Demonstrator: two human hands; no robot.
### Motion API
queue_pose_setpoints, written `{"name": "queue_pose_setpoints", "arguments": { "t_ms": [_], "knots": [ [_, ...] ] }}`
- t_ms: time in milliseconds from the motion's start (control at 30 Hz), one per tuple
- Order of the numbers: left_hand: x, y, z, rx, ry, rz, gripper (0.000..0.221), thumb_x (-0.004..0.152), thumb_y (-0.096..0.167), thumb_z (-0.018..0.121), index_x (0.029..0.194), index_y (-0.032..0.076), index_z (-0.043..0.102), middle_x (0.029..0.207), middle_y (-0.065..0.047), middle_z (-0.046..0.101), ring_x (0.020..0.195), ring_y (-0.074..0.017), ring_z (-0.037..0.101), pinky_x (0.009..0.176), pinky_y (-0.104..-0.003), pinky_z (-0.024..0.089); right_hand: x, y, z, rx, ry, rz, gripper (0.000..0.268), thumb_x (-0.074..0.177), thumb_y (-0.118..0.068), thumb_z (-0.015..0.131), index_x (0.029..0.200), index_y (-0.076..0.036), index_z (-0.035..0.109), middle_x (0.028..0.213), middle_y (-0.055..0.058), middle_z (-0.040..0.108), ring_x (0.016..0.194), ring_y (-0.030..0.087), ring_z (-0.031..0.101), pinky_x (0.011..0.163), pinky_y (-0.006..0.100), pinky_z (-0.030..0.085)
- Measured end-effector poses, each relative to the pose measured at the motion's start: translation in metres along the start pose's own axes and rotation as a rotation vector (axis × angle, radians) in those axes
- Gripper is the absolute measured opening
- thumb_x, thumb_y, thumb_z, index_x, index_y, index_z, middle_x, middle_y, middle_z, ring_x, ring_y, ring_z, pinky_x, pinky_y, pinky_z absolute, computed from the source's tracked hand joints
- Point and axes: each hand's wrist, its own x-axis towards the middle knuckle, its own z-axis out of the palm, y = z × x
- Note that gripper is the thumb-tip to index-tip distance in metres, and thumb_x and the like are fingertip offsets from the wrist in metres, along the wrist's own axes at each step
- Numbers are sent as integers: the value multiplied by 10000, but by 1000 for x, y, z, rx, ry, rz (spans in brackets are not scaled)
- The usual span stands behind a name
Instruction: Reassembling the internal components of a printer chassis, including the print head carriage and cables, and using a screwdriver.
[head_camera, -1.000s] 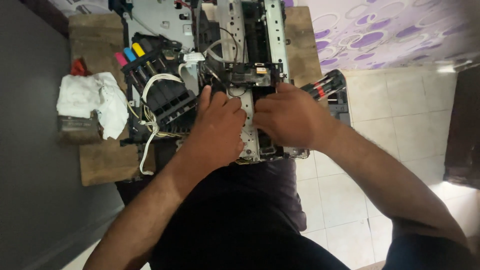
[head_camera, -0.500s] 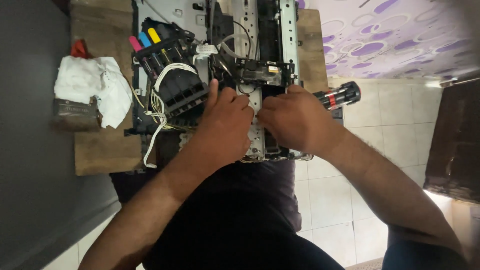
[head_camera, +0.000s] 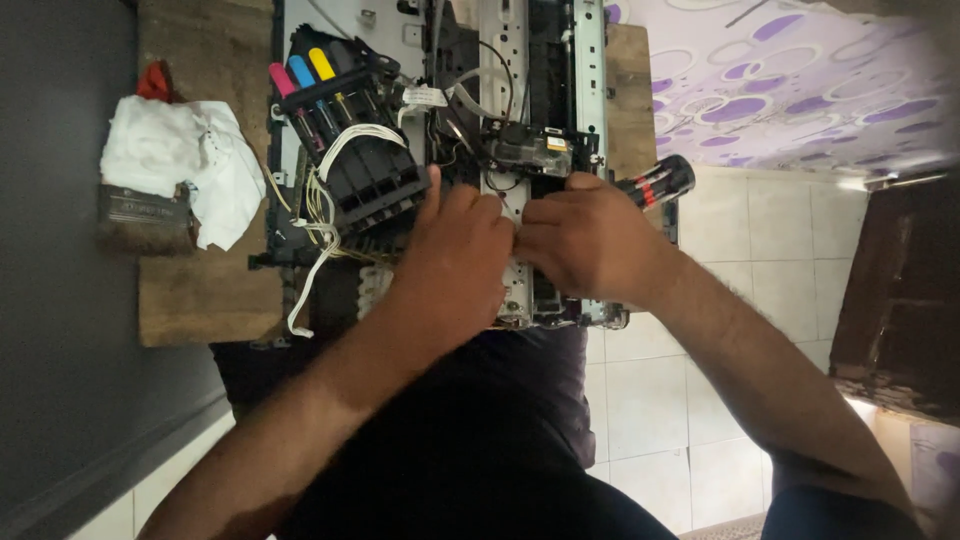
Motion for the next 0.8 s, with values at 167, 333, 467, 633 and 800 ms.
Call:
{"name": "queue_pose_setpoints", "arguments": {
  "t_ms": [167, 333, 467, 633, 800],
  "knots": [
    [-17, 9, 17, 21, 21, -14, 289, 799, 289, 758, 947, 55, 676, 967, -133, 584, 1056, -338, 547, 1199, -708, 194, -11, 5, 11, -10, 58, -28, 243, 1031, -272, 615, 840, -143, 693, 765, -18, 604, 651, 203, 620, 702, 360, 403],
    [-23, 15, 29, 61, 77, -17, 246, 848, 305, 727, 908, 83, 642, 949, -107, 557, 1031, -322, 538, 1208, -683, 195, -9, 2, 4, -22, 62, -14, 182, 995, -220, 654, 864, -116, 726, 776, 1, 643, 681, 219, 650, 689, 370, 407],
    [-16, 14, 38, 95, 127, -21, 230, 897, 321, 697, 869, 111, 608, 930, -80, 530, 1005, -305, 528, 1217, -659, 197, -15, 7, 13, -45, 75, -31, 201, 988, -217, 661, 835, -99, 718, 765, 23, 641, 667, 239, 643, 667, 372, 394],
    [-1, 8, 48, 131, 180, -23, 248, 945, 338, 666, 830, 139, 573, 911, -53, 503, 980, -289, 518, 1226, -634, 198, -17, 7, 14, -61, 90, -30, 271, 1024, -250, 605, 803, -118, 691, 748, 2, 602, 655, 223, 615, 664, 363, 396],
    [5, 0, 59, 170, 249, -26, 312, 1010, 360, 624, 778, 176, 527, 886, -18, 466, 946, -267, 505, 1238, -600, 200, -13, 4, 9, -109, 82, -40, 223, 1002, -224, 650, 815, -119, 710, 764, 3, 639, 680, 211, 641, 666, 358, 394]
  ]
}}
